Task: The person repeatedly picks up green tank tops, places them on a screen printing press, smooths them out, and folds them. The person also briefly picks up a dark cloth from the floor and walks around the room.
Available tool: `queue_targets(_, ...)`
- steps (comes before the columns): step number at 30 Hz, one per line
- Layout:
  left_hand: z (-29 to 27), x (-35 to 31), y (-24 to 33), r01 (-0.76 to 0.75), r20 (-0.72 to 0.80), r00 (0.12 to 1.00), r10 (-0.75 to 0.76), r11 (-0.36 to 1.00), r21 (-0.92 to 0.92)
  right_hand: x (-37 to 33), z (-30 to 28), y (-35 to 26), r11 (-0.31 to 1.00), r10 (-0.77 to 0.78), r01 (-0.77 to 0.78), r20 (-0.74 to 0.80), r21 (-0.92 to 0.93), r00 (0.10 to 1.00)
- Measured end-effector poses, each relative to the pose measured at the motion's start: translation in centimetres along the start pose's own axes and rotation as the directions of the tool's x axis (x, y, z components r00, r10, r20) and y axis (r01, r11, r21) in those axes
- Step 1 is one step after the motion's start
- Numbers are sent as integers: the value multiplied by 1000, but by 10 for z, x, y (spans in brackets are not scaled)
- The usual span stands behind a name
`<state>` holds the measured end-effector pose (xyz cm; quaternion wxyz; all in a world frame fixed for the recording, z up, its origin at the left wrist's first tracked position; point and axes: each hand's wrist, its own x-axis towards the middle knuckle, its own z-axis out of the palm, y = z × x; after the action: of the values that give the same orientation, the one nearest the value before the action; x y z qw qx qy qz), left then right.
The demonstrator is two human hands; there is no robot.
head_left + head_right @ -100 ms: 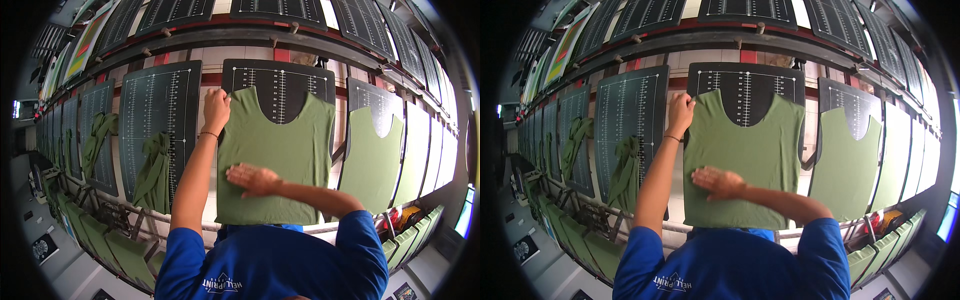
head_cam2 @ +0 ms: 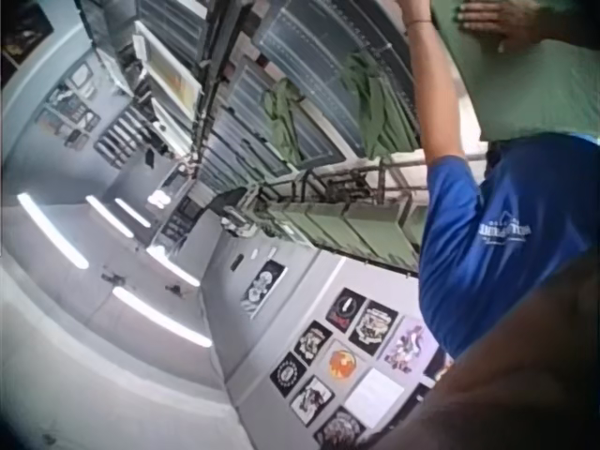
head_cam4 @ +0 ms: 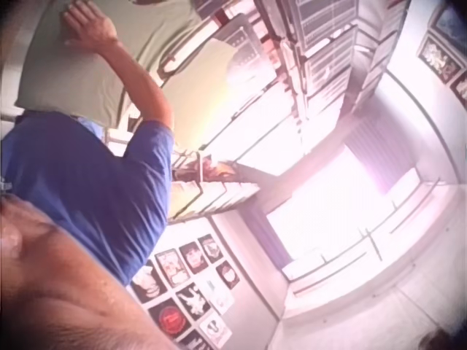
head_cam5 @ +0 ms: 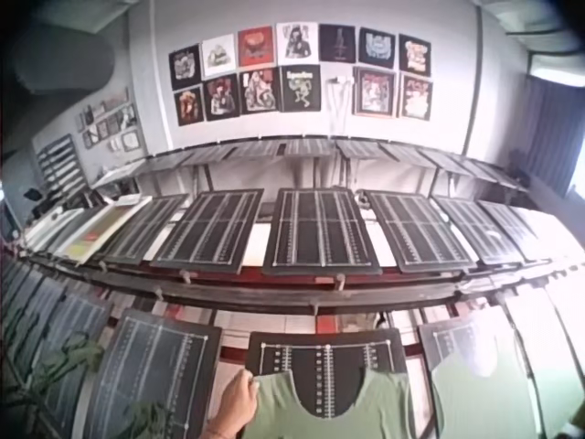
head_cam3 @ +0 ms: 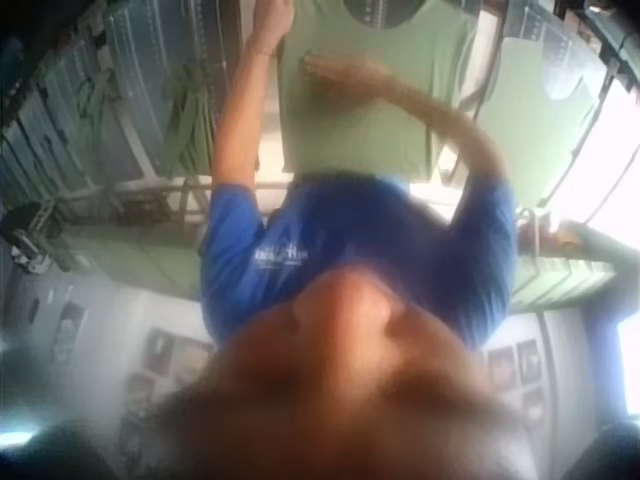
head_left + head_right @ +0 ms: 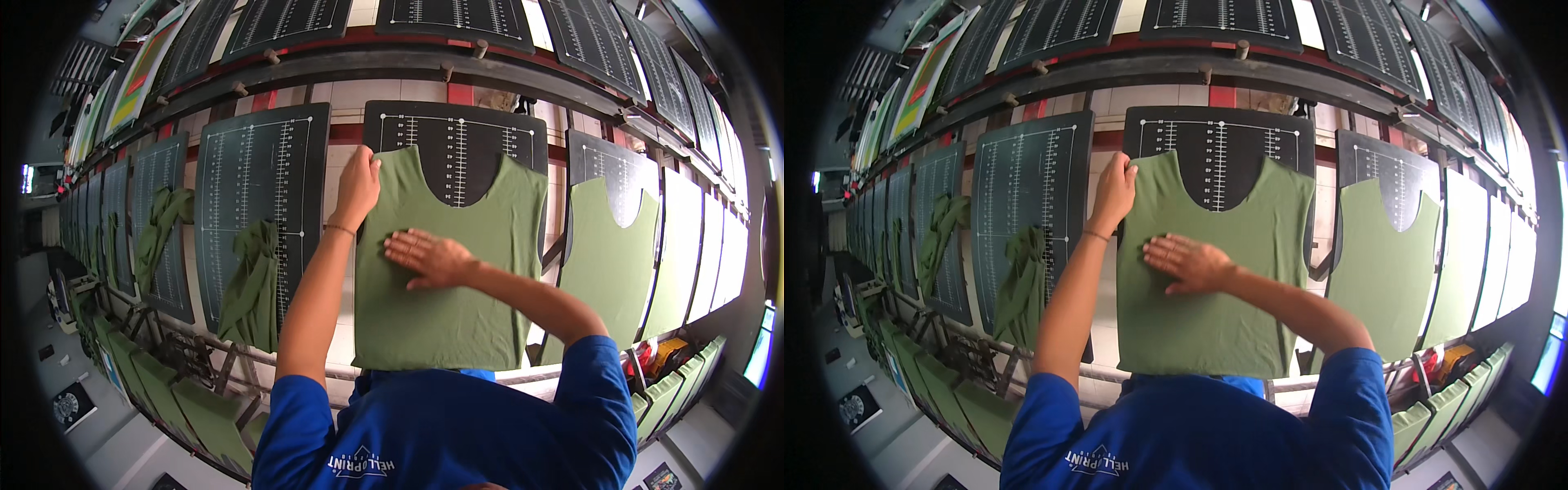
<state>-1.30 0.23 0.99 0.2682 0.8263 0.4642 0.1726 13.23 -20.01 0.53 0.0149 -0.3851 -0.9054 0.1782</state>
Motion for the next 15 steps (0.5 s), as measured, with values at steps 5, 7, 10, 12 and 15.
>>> queue_targets(5,-6,-6,31,-127,52,989,141,970,-207,-12,-29,78,996,52,-54,-36,-69,998)
queue_targets(7,-5,-3,21,-83,26,996,90,977,-196,-4,-39,97,984,107,-116,-69,-136,992)
queue_targets(10,-5,5,8,49,-19,999,-51,994,-97,17,-54,130,941,250,-291,-224,-173,942)
queue_targets(12,-4,7,1,82,-75,993,-89,992,-97,36,-51,127,870,396,-465,-333,-161,856)
queue_targets(15,-12,4,-3,107,-157,982,-108,994,-13,82,-45,94,751,567,-655,-426,-83,705)
